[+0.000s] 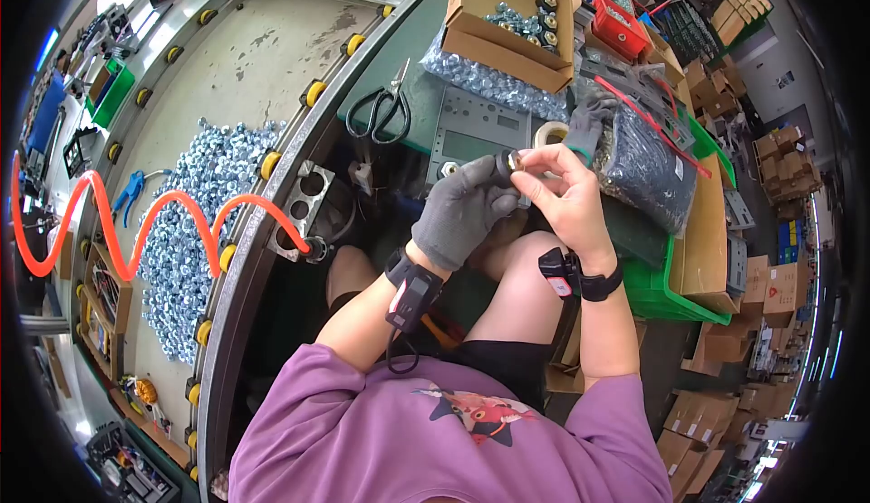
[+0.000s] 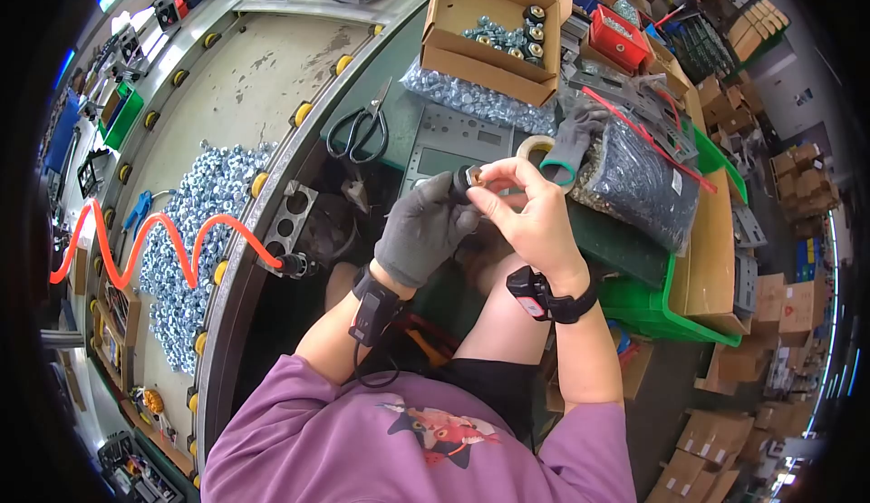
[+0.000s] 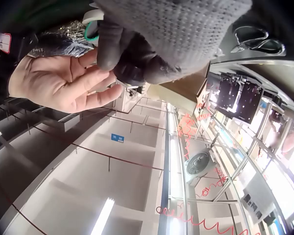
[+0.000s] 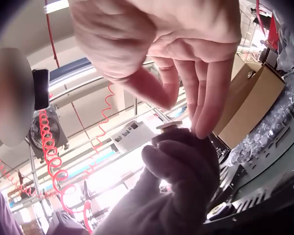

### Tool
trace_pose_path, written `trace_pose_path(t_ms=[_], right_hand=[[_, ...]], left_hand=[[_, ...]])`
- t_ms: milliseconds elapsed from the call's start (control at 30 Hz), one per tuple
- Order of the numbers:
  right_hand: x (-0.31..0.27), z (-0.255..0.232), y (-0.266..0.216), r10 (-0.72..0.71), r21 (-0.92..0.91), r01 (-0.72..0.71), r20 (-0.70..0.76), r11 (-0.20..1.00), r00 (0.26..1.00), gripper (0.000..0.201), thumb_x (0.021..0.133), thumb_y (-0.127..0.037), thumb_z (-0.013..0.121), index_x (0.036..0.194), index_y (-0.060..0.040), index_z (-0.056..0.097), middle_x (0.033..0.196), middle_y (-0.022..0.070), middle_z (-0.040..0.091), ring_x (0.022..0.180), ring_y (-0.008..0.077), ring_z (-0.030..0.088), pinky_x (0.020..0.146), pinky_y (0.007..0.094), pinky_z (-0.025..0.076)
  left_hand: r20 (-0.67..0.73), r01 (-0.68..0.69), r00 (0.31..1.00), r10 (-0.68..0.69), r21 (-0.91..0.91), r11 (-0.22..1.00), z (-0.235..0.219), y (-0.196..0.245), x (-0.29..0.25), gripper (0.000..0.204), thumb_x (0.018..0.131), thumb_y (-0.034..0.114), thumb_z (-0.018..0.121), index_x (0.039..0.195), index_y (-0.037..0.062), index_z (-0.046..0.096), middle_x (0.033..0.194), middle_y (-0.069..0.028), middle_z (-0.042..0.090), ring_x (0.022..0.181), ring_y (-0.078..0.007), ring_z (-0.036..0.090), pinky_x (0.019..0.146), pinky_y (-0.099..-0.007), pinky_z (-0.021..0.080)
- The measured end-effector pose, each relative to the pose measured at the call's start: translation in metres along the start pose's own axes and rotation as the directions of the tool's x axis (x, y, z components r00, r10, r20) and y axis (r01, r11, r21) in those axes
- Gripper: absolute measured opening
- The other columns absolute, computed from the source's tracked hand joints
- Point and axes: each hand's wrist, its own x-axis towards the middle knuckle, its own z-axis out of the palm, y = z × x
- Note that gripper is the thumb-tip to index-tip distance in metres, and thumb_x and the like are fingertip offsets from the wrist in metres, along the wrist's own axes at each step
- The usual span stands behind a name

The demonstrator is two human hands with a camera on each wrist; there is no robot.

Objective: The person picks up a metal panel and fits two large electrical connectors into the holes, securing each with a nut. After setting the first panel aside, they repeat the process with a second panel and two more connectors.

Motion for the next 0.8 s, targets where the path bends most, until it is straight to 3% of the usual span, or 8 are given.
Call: trace_pose_path(t_ms=[233,333,500,533,700,733,767,800], right_hand=[[-0.009,0.001,0.006,-0.012,-0.177,0.011,-0.003,0.984,1.0,0.017,0.085,-0.005,0.066,0.102,-0.0001,0.062,0.093,0.0032,0.065,0.087,0.0102,0.061,0.078,0.0252,0.051],[-0.012,0.002,0.004,0.044,0.022,-0.044,0.02,0.999,0.999,0.023,0.082,-0.008,0.073,0.1,0.0002,0.062,0.092,0.0028,0.066,0.085,0.0096,0.062,0.078,0.0251,0.051],[-0.022,0.006,0.005,0.045,-0.278,-0.029,0.051,0.96,0.998,0.027,0.076,-0.006,0.079,0.098,-0.0003,0.064,0.091,0.0013,0.066,0.082,0.0086,0.062,0.074,0.0231,0.052],[-0.022,0.0,0.01,0.054,-0.239,-0.05,0.011,0.97,0.998,0.026,0.077,-0.007,0.078,0.098,-0.0003,0.065,0.09,0.0014,0.066,0.081,0.0082,0.062,0.074,0.0225,0.051],[-0.018,-0.011,0.025,0.109,-0.152,-0.136,-0.17,0.979,0.979,0.022,0.081,-0.007,0.075,0.099,0.0021,0.066,0.09,0.0026,0.067,0.079,0.006,0.06,0.07,0.0216,0.05],[-0.02,-0.005,0.028,0.127,-0.232,-0.166,-0.173,0.958,0.977,0.022,0.082,-0.009,0.075,0.1,0.0016,0.066,0.09,0.0025,0.067,0.079,0.0061,0.06,0.069,0.022,0.05],[-0.022,0.003,0.03,0.143,-0.311,-0.193,-0.176,0.931,0.974,0.022,0.082,-0.01,0.074,0.1,0.0012,0.067,0.09,0.0025,0.068,0.079,0.0063,0.06,0.068,0.0224,0.05],[-0.024,0.007,0.039,0.054,-0.428,-0.102,-0.124,0.898,0.991,0.021,0.081,-0.011,0.074,0.098,0.0008,0.066,0.092,0.005,0.068,0.079,0.0096,0.062,0.066,0.0246,0.051]], left_hand=[[0.002,0.029,1.0,-0.029,-0.033,0.999,0.001,-0.006,-0.012,0.034,0.1,0.021,0.044,0.119,-0.0042,0.056,0.103,-0.0105,0.063,0.085,-0.0133,0.058,0.073,-0.0228,0.049],[-0.012,0.022,1.0,-0.022,0.04,0.999,0.0,-0.007,-0.017,0.033,0.1,0.02,0.044,0.119,-0.004,0.056,0.103,-0.009,0.063,0.085,-0.0117,0.058,0.073,-0.0227,0.049],[-0.103,-0.055,0.989,0.107,0.416,0.908,-0.017,-0.021,-0.036,0.024,0.097,0.004,0.045,0.118,-0.0043,0.055,0.108,-0.0085,0.061,0.096,-0.0134,0.06,0.078,-0.0235,0.051],[-0.11,-0.084,0.981,0.161,0.507,0.858,-0.021,-0.024,-0.038,0.029,0.099,0.017,0.045,0.118,-0.0018,0.057,0.105,-0.0054,0.063,0.086,-0.0104,0.059,0.074,-0.0231,0.049],[-0.359,0.096,0.929,-0.093,-0.01,0.995,-0.056,-0.028,-0.047,0.021,0.096,0.008,0.05,0.112,-0.0028,0.058,0.106,-0.0062,0.063,0.091,-0.0119,0.06,0.076,-0.0244,0.05],[-0.307,0.077,0.947,0.096,0.506,0.859,-0.061,-0.031,-0.044,0.021,0.094,0.003,0.05,0.112,-0.0039,0.057,0.108,-0.0069,0.062,0.094,-0.0125,0.06,0.079,-0.0252,0.051],[-0.164,0.034,0.959,0.232,0.878,0.477,-0.066,-0.034,-0.04,0.021,0.093,-0.002,0.049,0.112,-0.0049,0.057,0.11,-0.0077,0.062,0.097,-0.013,0.06,0.082,-0.026,0.052],[-0.185,0.046,0.961,0.207,0.841,0.539,-0.062,-0.033,-0.03,0.023,0.089,-0.01,0.049,0.111,-0.009,0.055,0.113,-0.0116,0.06,0.102,-0.016,0.06,0.087,-0.0283,0.052]])
